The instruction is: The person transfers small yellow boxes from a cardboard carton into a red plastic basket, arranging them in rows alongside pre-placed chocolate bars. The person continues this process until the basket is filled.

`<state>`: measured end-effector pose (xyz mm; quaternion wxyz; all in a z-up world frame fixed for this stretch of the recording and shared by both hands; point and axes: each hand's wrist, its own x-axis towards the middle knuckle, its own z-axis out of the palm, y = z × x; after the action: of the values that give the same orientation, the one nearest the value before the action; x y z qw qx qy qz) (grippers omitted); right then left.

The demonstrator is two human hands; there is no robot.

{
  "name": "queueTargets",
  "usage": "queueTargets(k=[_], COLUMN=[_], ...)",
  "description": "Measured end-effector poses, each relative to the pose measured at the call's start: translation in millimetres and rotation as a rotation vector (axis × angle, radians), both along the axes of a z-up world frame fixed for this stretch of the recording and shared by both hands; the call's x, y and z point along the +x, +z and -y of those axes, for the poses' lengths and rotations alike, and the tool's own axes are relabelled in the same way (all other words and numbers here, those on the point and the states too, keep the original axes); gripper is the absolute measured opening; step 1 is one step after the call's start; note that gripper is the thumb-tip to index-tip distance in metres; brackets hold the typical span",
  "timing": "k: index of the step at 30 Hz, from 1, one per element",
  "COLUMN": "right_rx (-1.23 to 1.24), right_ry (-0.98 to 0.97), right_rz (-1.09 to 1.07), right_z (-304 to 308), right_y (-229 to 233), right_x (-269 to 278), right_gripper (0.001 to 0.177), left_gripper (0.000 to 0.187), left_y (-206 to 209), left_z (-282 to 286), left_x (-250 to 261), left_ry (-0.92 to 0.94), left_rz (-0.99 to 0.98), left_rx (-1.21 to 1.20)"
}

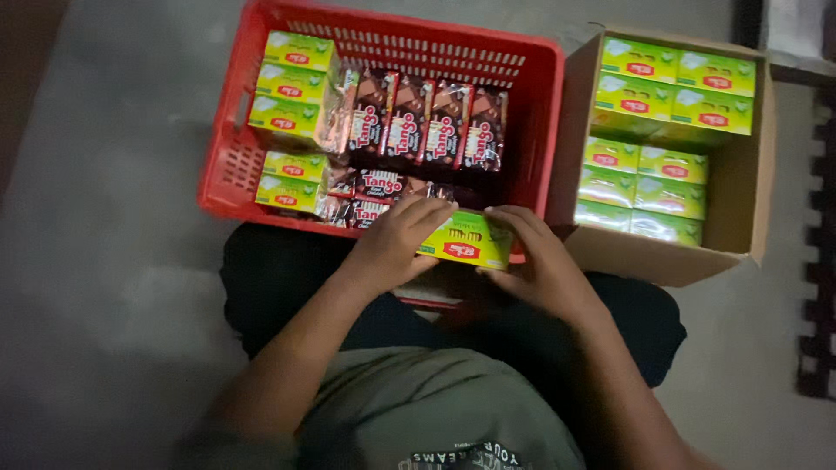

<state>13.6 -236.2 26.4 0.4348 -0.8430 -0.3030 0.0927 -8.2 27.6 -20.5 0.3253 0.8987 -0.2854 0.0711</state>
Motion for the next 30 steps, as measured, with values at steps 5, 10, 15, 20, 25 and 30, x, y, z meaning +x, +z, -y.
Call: queueTargets(k=[5,10,15,20,25,30], right_rx=[0.097,-0.253,-0.462,-0.611,-0.720,-0.685], right_ry=[-0.034,-0.371,-0.493,-0.698,-0.622,-0.610], right_rz=[0.132,0.539,0.173,-0.088,0.104,0.060], right_z=[15,78,79,13,30,20], right_y=[-20,-106,-136,-69,-95,-84], right_x=[27,96,121,98,106,107], right_gripper=[0.057,0.055,0.083,0.081,0.090,0.091], left_gripper=[0.078,0.077,0.075,0.067,0.063,0.080], left_y=[-16,-34,-75,-86,-153,-187], left_z=[-45,-106,-158,-169,-189,-185], left_x=[2,12,35,63,105,124], left_ry=[0.109,0.329,0.400,0.442,0.160,0.054], left_rz=[-0.018,-0.186,-0.232,-0.392,-0.214,-0.175], left_rx=[-0.014,0.025,0.021,0.036,0.330,0.620])
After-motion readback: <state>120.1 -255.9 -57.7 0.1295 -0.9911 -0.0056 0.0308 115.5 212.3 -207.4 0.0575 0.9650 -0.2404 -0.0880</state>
